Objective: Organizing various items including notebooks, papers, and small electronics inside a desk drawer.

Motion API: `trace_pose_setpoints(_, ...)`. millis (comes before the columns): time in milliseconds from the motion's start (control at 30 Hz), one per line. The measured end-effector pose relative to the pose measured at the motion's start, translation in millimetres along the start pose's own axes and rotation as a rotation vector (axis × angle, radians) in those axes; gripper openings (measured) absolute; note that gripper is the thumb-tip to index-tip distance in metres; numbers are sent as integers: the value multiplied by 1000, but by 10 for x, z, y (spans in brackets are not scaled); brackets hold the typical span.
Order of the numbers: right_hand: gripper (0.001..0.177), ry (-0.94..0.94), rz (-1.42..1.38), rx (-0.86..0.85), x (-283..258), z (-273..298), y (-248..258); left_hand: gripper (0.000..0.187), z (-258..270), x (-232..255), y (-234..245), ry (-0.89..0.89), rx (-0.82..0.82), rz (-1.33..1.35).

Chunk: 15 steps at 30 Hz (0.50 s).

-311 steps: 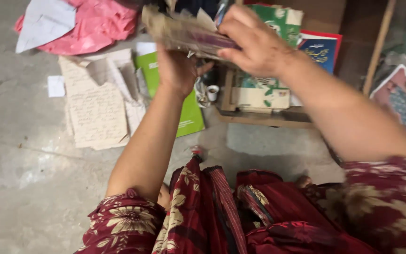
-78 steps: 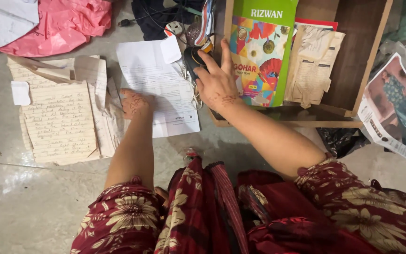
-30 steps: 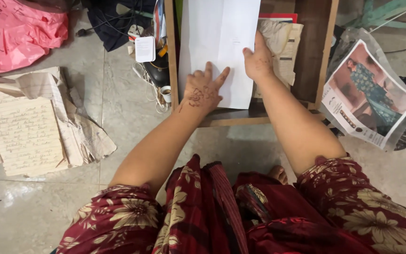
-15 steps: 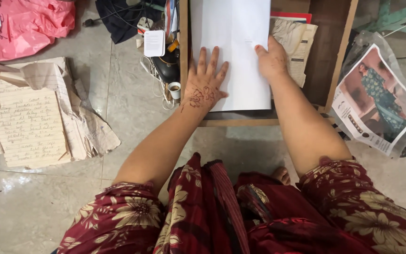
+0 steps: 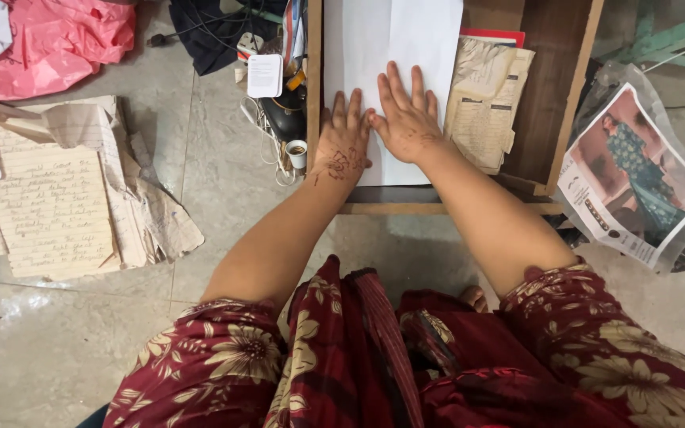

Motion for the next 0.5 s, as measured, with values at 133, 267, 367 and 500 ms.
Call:
trace_pose_setpoints(133,76,-56,-4,-46,-133,58,57,73,-204,88,-460,9,185,-7)
trace_pose_setpoints(267,73,-73,-96,-12,-251,14,45,30,24,10,-64,-7,220,187)
trace_pose_setpoints(367,60,10,-284,223,-171,-188,-107,22,174,-190,121,-62,174,382)
trace_pose_setpoints(500,41,226,-466,624,-484,-56,315,17,484,-573,443,-263,563,472)
Point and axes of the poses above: each hand's wrist, its own z-axis away from the middle knuckle, its own y-axis out of the back of the hand, x = y × z, the point moved 7 cm from there along -z, towards the middle knuckle, and after that the axes turned 2 degrees about y, right-handed, at the moved point
